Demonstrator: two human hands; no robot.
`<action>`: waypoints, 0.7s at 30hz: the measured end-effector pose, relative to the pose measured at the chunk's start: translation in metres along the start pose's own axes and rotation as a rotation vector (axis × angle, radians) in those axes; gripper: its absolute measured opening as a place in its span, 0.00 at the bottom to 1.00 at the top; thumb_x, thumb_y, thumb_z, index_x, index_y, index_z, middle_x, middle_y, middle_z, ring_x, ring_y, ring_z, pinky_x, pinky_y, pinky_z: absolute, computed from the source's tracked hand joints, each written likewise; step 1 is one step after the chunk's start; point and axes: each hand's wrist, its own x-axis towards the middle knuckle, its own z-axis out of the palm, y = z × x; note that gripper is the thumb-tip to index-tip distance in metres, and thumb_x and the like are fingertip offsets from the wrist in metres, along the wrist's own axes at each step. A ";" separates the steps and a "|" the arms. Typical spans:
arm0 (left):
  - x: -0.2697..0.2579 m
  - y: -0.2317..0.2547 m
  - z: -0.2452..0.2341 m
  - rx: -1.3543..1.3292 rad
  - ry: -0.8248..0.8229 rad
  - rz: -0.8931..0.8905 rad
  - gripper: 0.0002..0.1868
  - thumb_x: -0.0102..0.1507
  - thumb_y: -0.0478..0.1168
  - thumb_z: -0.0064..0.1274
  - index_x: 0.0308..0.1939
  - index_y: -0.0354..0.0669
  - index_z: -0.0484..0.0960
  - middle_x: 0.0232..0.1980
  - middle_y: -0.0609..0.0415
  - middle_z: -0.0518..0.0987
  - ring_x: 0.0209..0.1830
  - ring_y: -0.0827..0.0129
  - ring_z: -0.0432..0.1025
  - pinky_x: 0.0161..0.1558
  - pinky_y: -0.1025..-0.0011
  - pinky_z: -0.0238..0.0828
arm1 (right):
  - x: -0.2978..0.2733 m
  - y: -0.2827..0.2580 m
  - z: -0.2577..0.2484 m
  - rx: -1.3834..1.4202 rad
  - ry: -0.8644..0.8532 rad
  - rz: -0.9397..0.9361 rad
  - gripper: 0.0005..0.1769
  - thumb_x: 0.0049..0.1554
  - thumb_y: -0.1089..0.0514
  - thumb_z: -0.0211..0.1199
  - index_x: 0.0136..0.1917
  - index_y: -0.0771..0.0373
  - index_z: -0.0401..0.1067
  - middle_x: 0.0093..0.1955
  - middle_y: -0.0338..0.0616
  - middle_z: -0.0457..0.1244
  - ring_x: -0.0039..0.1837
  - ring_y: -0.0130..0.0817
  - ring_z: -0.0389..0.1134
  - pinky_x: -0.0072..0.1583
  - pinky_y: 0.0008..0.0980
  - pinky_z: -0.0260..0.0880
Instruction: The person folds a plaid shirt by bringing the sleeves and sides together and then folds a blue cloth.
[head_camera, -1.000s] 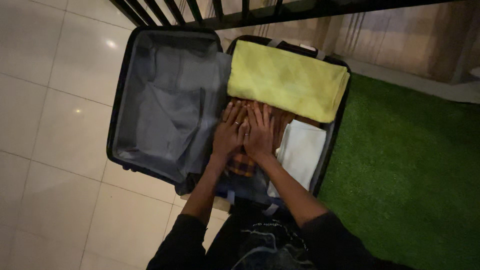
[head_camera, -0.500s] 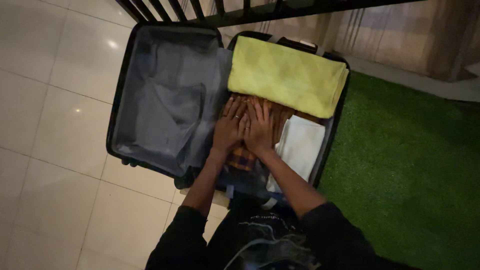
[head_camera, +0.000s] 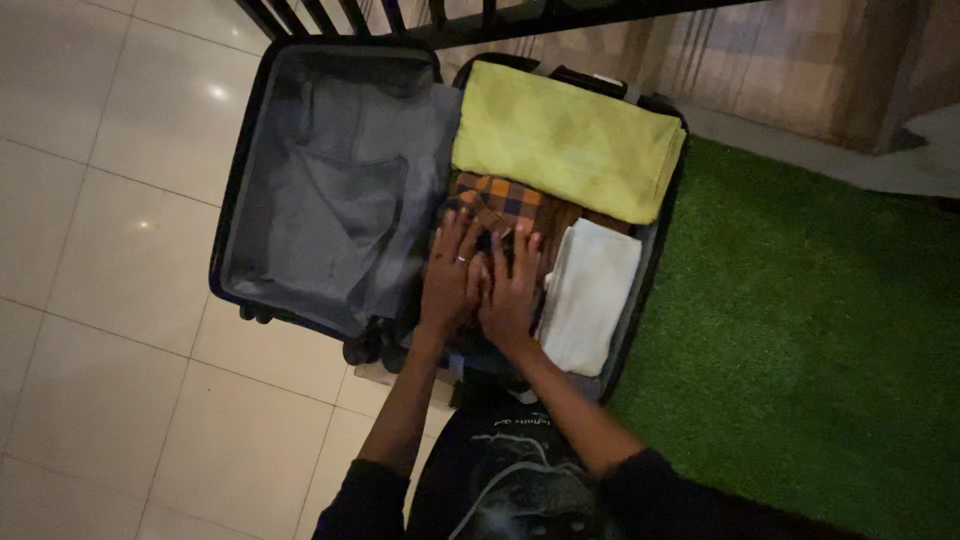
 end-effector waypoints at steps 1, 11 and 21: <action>-0.003 0.000 -0.002 -0.010 -0.018 0.005 0.30 0.75 0.49 0.39 0.81 0.47 0.59 0.86 0.46 0.53 0.87 0.46 0.45 0.83 0.46 0.42 | -0.005 0.000 -0.002 0.039 -0.051 -0.018 0.38 0.65 0.51 0.58 0.84 0.60 0.53 0.88 0.62 0.37 0.88 0.68 0.32 0.83 0.63 0.38; -0.004 -0.008 -0.002 0.128 -0.189 0.004 0.48 0.66 0.68 0.46 0.83 0.49 0.53 0.87 0.50 0.45 0.87 0.47 0.34 0.80 0.40 0.29 | 0.015 -0.003 -0.021 -0.060 -0.398 0.050 0.61 0.42 0.42 0.77 0.80 0.58 0.50 0.84 0.63 0.32 0.82 0.74 0.26 0.75 0.69 0.34; -0.007 -0.018 0.012 0.184 -0.174 0.004 0.46 0.67 0.65 0.47 0.83 0.49 0.54 0.87 0.51 0.47 0.87 0.47 0.36 0.80 0.41 0.30 | -0.002 0.023 0.007 -0.118 -0.225 -0.095 0.49 0.54 0.50 0.68 0.83 0.62 0.53 0.87 0.65 0.32 0.86 0.75 0.27 0.83 0.64 0.34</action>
